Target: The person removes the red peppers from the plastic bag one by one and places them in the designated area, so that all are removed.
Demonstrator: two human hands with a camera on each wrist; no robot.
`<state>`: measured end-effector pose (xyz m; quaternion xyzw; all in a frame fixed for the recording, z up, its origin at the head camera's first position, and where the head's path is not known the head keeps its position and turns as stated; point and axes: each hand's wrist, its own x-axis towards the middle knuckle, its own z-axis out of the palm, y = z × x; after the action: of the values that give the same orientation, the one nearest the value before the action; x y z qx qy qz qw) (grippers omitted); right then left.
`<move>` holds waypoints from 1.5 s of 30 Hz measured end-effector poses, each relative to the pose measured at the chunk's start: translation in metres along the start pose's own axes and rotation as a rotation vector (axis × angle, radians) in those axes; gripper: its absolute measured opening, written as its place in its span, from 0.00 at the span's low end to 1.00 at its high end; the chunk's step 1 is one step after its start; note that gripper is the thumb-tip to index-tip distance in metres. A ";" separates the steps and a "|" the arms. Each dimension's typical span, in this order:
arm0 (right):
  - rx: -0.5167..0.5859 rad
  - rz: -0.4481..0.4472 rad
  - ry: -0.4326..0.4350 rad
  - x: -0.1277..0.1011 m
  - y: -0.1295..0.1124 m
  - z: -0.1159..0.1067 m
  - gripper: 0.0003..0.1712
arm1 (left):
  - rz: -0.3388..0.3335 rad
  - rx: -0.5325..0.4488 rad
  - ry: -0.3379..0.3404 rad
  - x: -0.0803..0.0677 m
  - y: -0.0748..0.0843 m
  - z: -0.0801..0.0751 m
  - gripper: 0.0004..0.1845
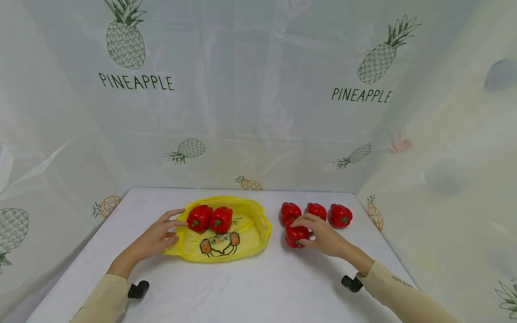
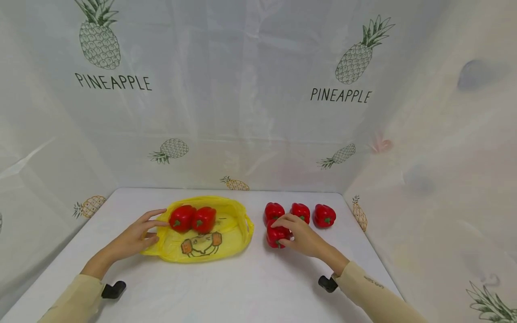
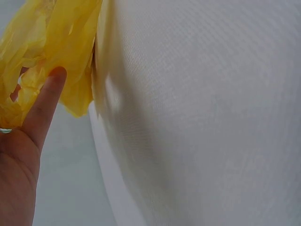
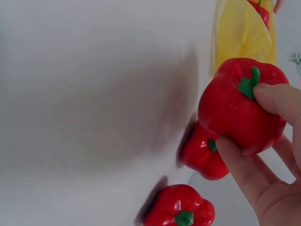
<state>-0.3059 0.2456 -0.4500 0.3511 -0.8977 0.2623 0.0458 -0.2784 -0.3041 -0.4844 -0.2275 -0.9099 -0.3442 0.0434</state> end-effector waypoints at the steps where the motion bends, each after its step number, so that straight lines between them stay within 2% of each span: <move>1: 0.002 0.003 -0.002 0.000 0.000 0.000 0.29 | -0.003 0.003 -0.001 0.000 0.000 0.000 0.21; 17: 0.070 0.015 -0.032 -0.013 0.009 0.009 0.28 | -0.010 0.010 -0.003 -0.001 0.000 -0.001 0.21; 27: 0.057 0.003 -0.023 -0.014 0.011 0.012 0.28 | -0.018 0.009 -0.004 0.000 -0.004 0.001 0.22; 45: 0.032 0.026 -0.075 -0.012 0.006 0.010 0.29 | -0.023 0.006 0.003 -0.001 -0.004 0.000 0.22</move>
<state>-0.2994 0.2515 -0.4647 0.3497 -0.8990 0.2638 0.0031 -0.2792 -0.3072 -0.4874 -0.2162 -0.9134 -0.3424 0.0414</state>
